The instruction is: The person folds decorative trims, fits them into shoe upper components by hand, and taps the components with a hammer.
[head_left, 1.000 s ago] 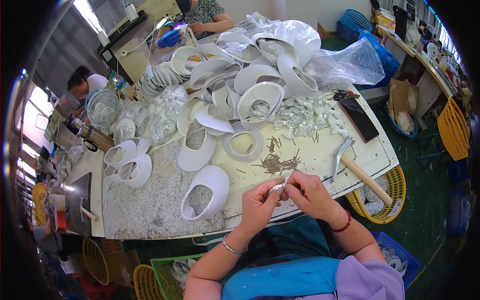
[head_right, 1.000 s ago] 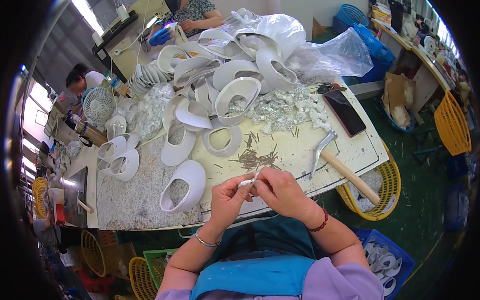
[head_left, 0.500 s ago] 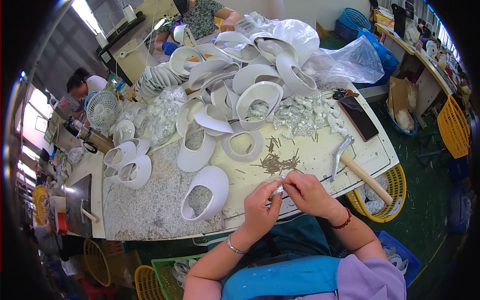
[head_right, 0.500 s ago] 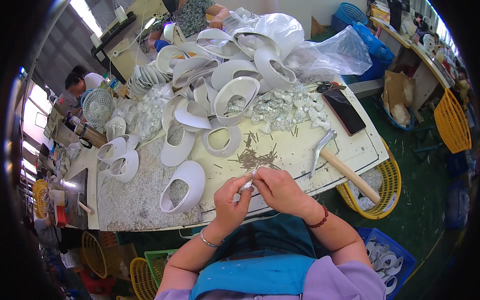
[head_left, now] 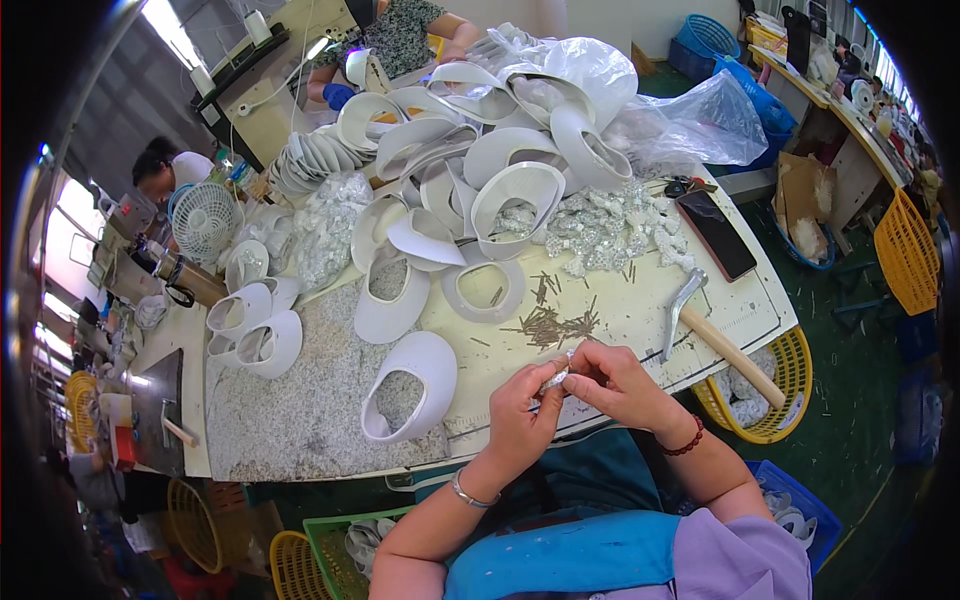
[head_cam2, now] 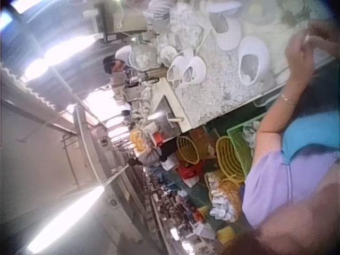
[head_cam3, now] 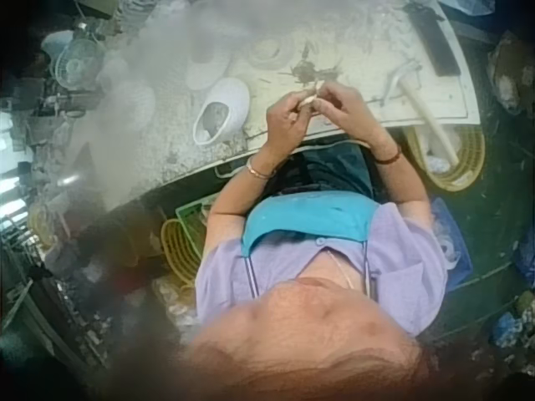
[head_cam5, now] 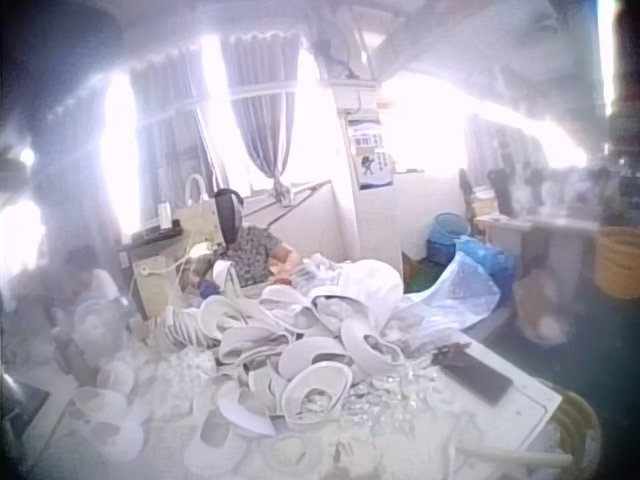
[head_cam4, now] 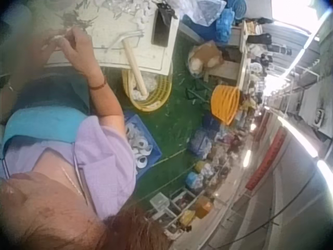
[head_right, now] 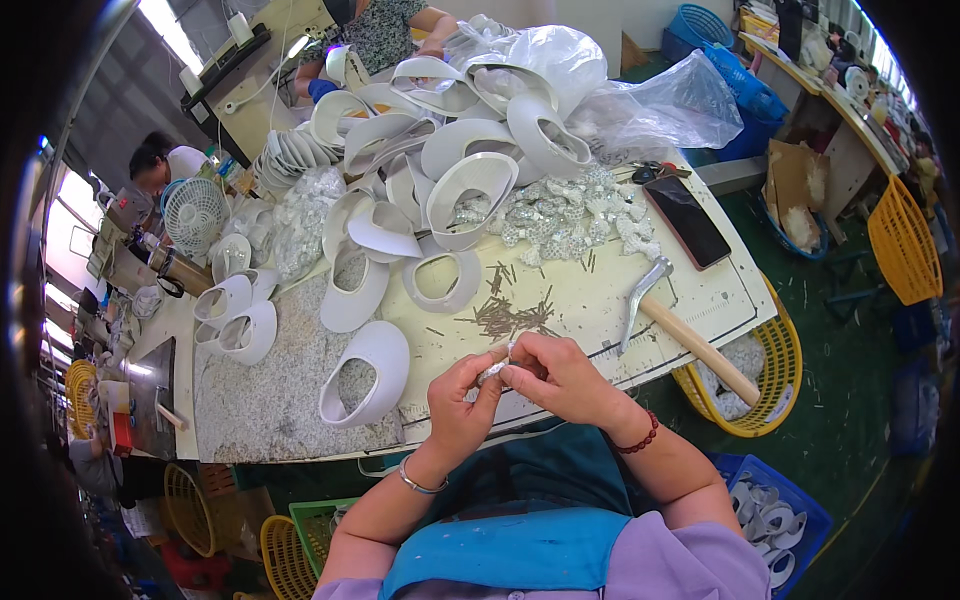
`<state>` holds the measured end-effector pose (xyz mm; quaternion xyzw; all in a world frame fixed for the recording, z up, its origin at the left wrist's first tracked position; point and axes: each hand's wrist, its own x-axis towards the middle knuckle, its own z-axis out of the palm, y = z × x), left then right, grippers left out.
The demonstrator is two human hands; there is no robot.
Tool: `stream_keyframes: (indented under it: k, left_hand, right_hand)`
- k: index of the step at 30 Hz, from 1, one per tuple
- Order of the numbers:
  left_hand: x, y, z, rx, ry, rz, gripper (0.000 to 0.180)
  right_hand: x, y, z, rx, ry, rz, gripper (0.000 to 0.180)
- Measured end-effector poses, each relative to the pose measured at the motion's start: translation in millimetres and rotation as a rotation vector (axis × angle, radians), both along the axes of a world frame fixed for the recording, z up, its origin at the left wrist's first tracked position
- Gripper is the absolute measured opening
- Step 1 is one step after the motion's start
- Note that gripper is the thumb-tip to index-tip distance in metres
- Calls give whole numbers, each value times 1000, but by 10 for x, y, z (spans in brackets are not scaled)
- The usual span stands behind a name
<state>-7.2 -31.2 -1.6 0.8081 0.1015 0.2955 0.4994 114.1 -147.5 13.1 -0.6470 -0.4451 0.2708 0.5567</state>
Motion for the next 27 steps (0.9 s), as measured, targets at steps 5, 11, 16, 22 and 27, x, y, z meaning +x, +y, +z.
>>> stream_keyframes:
  k: [5,11,16,22,27]
  left_hand:
    - [-1,-12,-76,-147,-4,-29,24]
    - [5,-15,-125,-232,12,-19,23]
    - [20,2,-163,-378,39,-54,26]
    - [4,16,-78,-594,42,-69,23]
    - [-3,11,-65,-756,20,-101,22]
  right_hand:
    - [-17,8,0,-49,-58,-42,15]
    - [-8,46,0,-26,-163,-75,13]
    - [13,88,-89,33,-252,-87,12]
    - [-69,101,-86,33,-371,-183,14]
    - [-143,156,-143,261,-432,-304,22]
